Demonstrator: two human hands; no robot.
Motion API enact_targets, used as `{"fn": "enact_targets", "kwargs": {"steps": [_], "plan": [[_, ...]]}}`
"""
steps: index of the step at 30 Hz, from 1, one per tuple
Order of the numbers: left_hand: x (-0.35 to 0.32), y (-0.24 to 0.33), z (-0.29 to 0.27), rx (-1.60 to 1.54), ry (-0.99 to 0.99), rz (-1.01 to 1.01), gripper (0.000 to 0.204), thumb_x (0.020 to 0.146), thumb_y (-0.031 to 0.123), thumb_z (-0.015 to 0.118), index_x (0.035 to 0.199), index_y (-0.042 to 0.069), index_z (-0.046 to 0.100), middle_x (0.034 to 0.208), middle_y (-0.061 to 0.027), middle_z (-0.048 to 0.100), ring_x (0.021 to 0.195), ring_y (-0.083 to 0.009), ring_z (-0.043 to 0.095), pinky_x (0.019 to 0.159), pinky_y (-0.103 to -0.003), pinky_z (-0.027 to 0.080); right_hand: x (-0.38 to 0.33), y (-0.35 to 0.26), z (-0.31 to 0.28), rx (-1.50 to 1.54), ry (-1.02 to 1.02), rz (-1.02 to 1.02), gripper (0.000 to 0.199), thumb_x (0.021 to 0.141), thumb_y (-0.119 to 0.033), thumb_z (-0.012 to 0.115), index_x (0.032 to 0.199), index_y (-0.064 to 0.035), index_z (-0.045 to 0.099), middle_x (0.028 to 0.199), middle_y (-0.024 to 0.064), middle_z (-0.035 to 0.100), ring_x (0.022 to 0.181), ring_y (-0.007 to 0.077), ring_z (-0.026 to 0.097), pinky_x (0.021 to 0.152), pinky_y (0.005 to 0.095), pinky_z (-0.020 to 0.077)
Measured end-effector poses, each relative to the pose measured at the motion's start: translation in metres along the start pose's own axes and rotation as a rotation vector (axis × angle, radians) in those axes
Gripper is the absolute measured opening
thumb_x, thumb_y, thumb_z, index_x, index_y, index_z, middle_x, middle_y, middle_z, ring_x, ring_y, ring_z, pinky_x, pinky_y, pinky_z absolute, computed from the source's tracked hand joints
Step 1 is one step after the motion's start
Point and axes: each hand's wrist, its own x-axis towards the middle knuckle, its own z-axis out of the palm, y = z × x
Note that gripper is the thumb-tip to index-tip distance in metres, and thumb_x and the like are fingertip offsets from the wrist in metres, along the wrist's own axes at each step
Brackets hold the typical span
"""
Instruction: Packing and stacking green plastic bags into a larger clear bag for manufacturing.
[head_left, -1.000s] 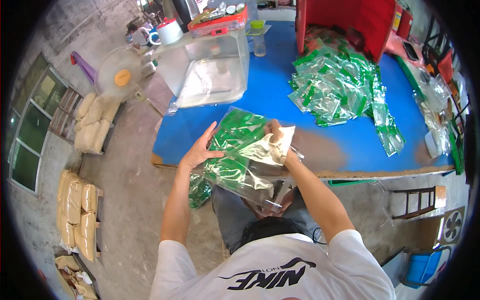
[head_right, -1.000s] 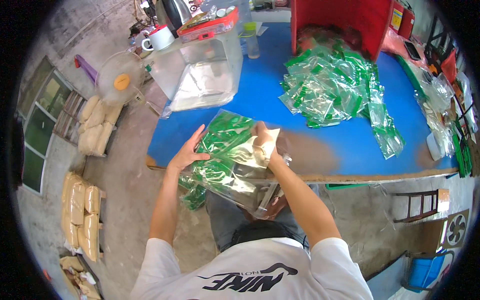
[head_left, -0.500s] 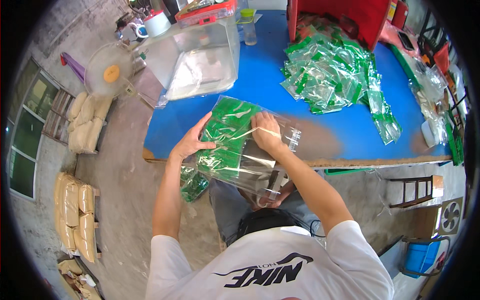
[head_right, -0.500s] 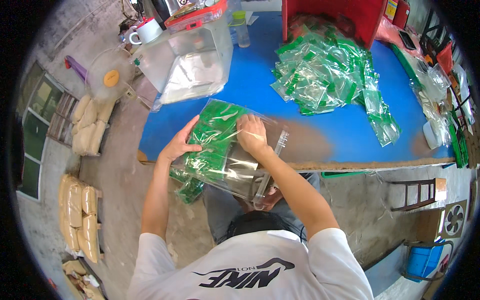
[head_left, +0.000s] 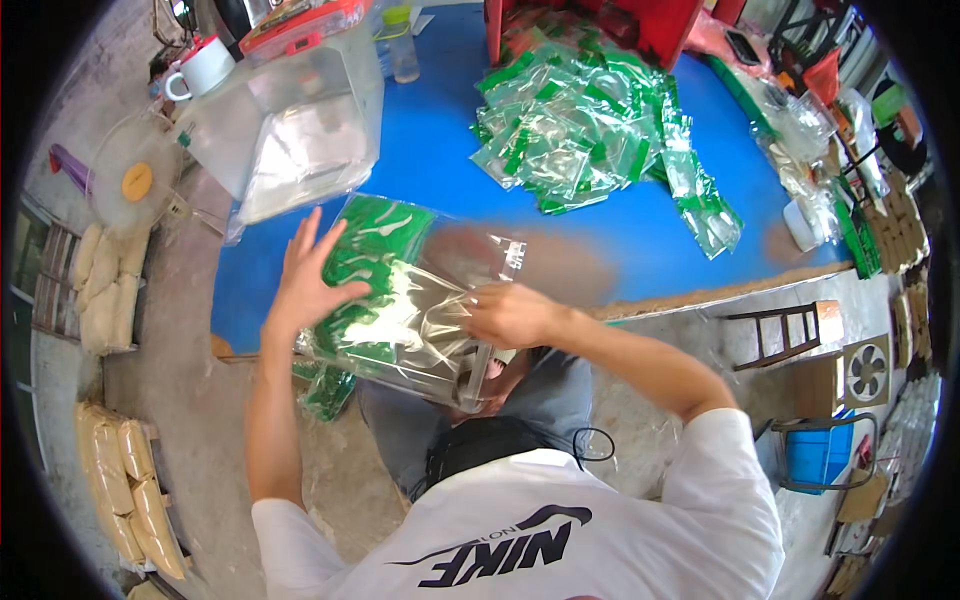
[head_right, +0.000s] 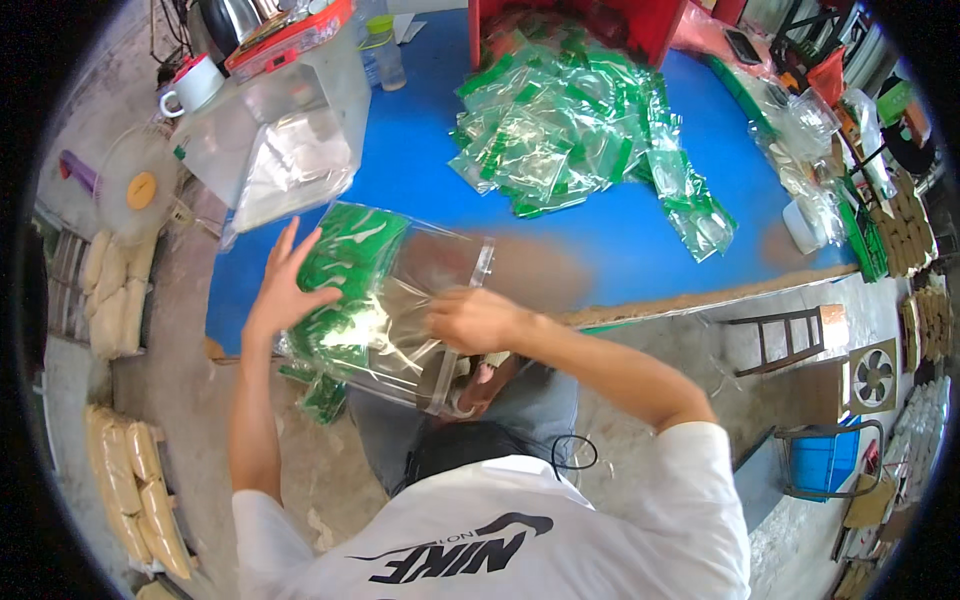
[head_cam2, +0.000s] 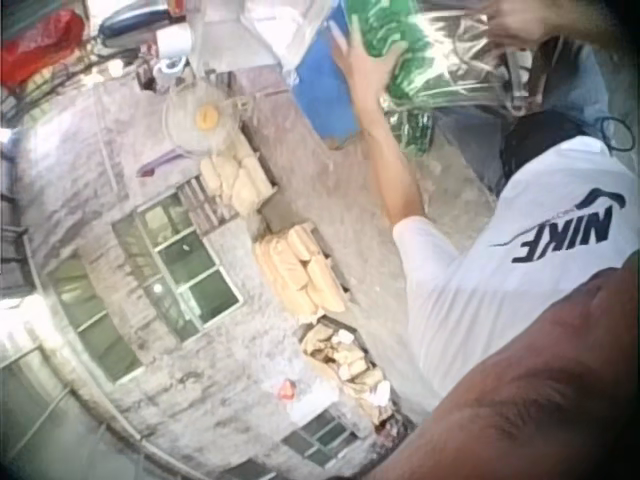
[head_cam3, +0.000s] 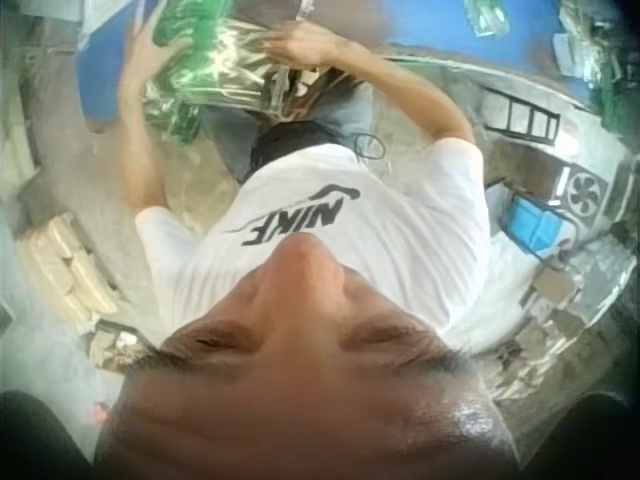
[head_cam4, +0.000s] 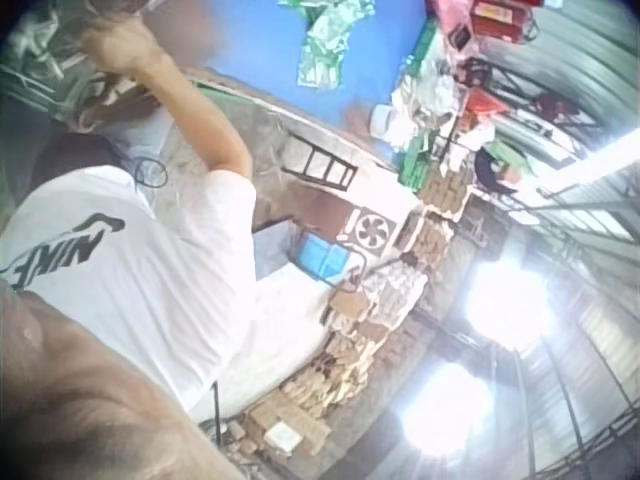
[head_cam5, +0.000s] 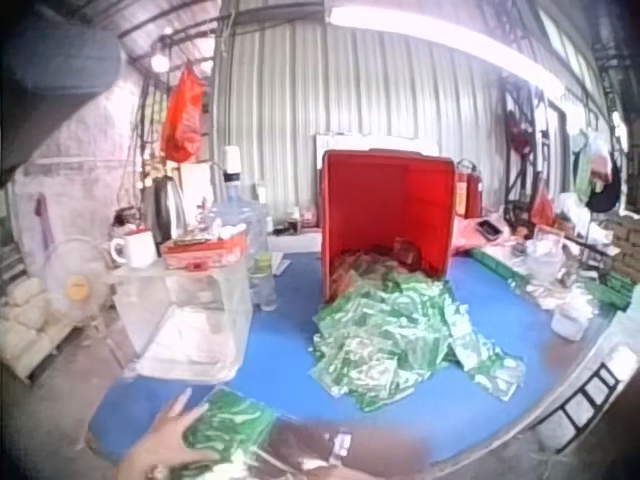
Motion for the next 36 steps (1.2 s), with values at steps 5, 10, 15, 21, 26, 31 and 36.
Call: {"fn": "enact_targets", "kwargs": {"steps": [5,10,15,21,26,31,36], "plan": [[0.001,0.072,0.084,0.283,0.047,0.141,0.075,0.096,0.053,0.058,0.156,0.015,0.035,0.165,-0.0179,0.022,0.152,-0.0422,0.018,0.121,-0.063,0.011,-0.024,0.167,-0.086,-0.455,0.239,0.409,0.066,0.088,-0.049,0.071,0.142,-0.0159,0.053,0.142,0.0247,0.052,0.129,0.0448,0.051,0.108,0.0534,0.0421],[-0.001,0.047,0.063,0.269,-0.105,0.227,0.068,0.097,0.037,0.06,0.157,0.018,0.034,0.166,-0.0127,0.021,0.153,-0.0389,0.017,0.122,-0.061,0.01,-0.036,0.24,-0.078,-0.542,0.011,1.055,0.121,0.063,-0.088,0.066,0.159,-0.0244,0.027,0.162,0.0291,0.018,0.148,0.0543,0.016,0.114,0.0726,0.0177],[-0.033,-0.022,0.009,0.268,-0.221,0.14,0.069,0.084,0.0,0.062,0.148,0.016,0.045,0.167,-0.0068,0.023,0.152,-0.0379,0.021,0.124,-0.058,0.013,-0.019,0.175,-0.043,-0.218,-0.051,0.924,0.125,0.059,-0.092,0.065,0.158,-0.0226,0.031,0.161,0.0317,0.019,0.149,0.0559,0.011,0.115,0.0729,0.0141],[-0.05,0.006,0.014,0.112,0.283,0.05,0.054,0.079,-0.007,0.061,0.13,0.009,0.059,0.148,-0.0146,0.048,0.136,-0.0393,0.046,0.113,-0.051,0.036,-0.026,0.13,-0.05,-0.342,0.119,0.532,0.097,0.08,-0.078,0.06,0.151,-0.0133,0.042,0.151,0.027,0.038,0.143,0.0473,0.031,0.116,0.062,0.0255],[-0.113,0.112,0.121,-1.244,0.051,-0.418,0.021,0.099,0.016,0.066,0.109,-0.003,0.067,0.088,-0.0121,0.073,0.081,-0.0167,0.071,0.075,-0.03,0.058,-0.033,0.008,-0.046,-0.204,0.007,0.557,0.078,0.092,-0.062,0.058,0.141,-0.0017,0.052,0.137,0.0251,0.05,0.132,0.0442,0.041,0.112,0.0562,0.0324],[-0.103,0.161,0.159,-1.632,0.005,-0.656,0.039,0.107,0.034,0.051,0.122,0.0,0.061,0.101,-0.0123,0.07,0.09,-0.0192,0.07,0.08,-0.03,0.057,-0.049,-0.052,-0.032,-0.201,-0.077,0.445,0.075,0.092,-0.058,0.059,0.138,0.0008,0.054,0.132,0.0269,0.051,0.134,0.0463,0.039,0.116,0.0618,0.0247],[-0.097,0.185,0.191,-2.002,0.351,-0.595,0.037,0.107,0.031,0.051,0.129,0.002,0.057,0.114,-0.0086,0.068,0.098,-0.0189,0.068,0.083,-0.032,0.058,-0.022,-0.083,-0.015,0.196,-0.176,0.297,0.04,0.096,-0.029,0.061,0.127,-0.0031,0.061,0.12,0.0189,0.057,0.112,0.0397,0.052,0.098,0.0521,0.042]]}}
